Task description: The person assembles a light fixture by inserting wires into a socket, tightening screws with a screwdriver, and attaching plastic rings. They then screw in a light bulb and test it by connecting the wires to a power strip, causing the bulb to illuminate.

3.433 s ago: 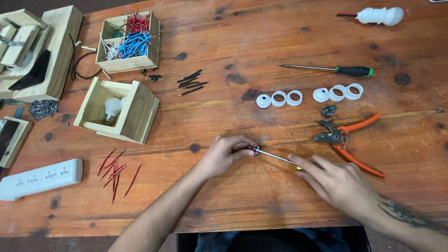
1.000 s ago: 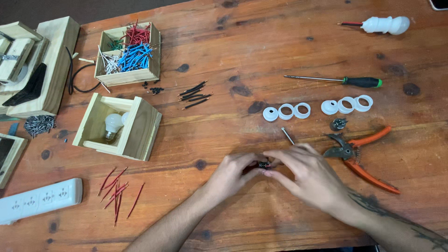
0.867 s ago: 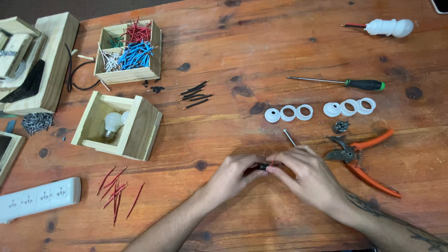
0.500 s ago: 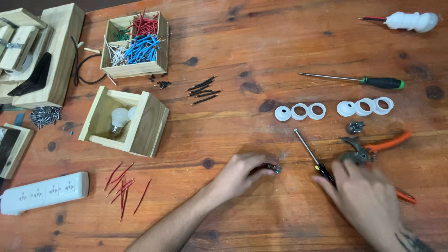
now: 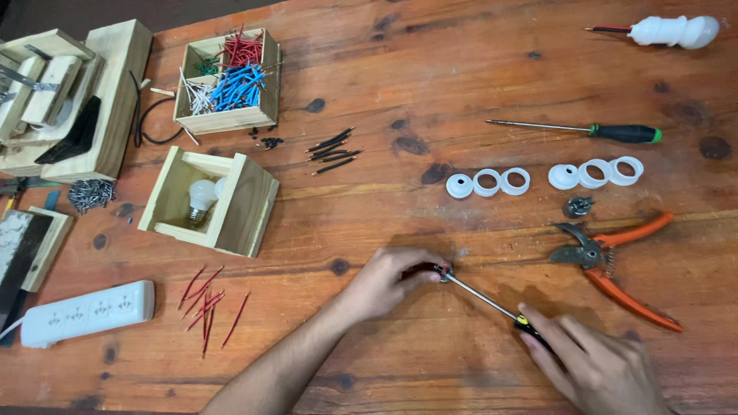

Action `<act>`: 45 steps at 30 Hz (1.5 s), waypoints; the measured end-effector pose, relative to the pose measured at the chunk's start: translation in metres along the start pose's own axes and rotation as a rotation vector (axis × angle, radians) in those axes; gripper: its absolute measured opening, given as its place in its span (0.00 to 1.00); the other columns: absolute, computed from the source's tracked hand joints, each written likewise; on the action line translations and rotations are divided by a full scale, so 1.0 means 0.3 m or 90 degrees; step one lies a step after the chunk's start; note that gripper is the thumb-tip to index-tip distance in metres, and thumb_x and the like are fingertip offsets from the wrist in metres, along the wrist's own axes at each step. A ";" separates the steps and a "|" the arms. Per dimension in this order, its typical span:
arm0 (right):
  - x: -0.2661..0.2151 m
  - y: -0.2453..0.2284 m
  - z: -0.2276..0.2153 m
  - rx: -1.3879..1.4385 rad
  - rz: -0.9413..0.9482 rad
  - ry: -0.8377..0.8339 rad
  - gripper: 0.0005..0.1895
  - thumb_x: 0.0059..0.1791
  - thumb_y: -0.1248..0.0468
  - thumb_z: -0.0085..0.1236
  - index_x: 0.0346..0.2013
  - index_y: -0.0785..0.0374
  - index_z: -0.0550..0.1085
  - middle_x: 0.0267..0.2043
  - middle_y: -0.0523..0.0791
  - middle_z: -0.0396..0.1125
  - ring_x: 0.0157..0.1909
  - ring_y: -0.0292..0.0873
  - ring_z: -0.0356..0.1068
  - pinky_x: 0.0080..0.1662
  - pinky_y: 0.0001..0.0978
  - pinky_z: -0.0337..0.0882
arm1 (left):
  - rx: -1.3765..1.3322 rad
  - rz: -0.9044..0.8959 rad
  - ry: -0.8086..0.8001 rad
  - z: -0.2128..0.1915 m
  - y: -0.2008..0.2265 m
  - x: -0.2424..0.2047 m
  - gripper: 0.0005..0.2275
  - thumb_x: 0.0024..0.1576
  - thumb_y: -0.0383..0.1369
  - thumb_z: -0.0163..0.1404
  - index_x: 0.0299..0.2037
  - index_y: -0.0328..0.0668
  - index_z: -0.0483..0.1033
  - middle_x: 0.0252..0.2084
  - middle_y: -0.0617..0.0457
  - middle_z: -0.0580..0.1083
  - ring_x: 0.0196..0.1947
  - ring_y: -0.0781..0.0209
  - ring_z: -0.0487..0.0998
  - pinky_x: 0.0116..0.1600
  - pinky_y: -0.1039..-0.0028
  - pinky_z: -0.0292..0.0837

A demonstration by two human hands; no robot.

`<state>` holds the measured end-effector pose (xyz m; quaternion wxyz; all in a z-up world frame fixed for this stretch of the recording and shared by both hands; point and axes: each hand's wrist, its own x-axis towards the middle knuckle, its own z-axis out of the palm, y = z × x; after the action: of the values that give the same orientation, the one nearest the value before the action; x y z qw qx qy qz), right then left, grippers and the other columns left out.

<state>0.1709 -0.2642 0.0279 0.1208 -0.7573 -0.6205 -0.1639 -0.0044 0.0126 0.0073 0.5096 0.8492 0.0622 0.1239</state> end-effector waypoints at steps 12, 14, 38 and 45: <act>-0.009 -0.018 -0.052 -0.105 -0.065 -0.036 0.24 0.53 0.47 0.53 0.65 0.40 0.73 0.38 0.31 0.67 0.27 0.31 0.69 0.29 0.29 0.69 | -0.004 -0.002 -0.011 -0.002 0.005 0.004 0.09 0.62 0.35 0.54 0.49 0.46 0.78 0.48 0.56 0.81 0.49 0.63 0.82 0.55 0.74 0.73; -0.003 -0.023 -0.059 -0.127 -0.081 -0.020 0.24 0.54 0.47 0.55 0.65 0.42 0.73 0.41 0.31 0.69 0.27 0.31 0.70 0.31 0.28 0.68 | 0.003 -0.009 -0.016 0.003 -0.020 0.007 0.09 0.61 0.36 0.54 0.49 0.47 0.79 0.48 0.57 0.82 0.49 0.65 0.83 0.55 0.76 0.73; 0.159 0.019 -0.066 0.661 0.454 -0.344 0.20 0.52 0.58 0.55 0.57 0.51 0.82 0.41 0.43 0.66 0.14 0.33 0.42 0.17 0.27 0.45 | -0.083 -0.093 -0.005 0.027 -0.059 0.011 0.05 0.58 0.30 0.60 0.41 0.47 0.78 0.40 0.57 0.84 0.43 0.76 0.82 0.49 0.85 0.73; 0.151 0.033 -0.065 0.654 0.390 -0.471 0.24 0.52 0.55 0.53 0.64 0.45 0.71 0.32 0.42 0.81 0.16 0.36 0.53 0.22 0.27 0.55 | -0.096 -0.049 0.002 0.035 -0.047 -0.006 0.08 0.58 0.32 0.58 0.45 0.42 0.79 0.45 0.55 0.83 0.46 0.71 0.83 0.55 0.82 0.76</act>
<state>0.1867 -0.2330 0.0640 0.2850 -0.7511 -0.3786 0.4597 -0.0030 0.0099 -0.0099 0.5762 0.8053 0.0859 0.1097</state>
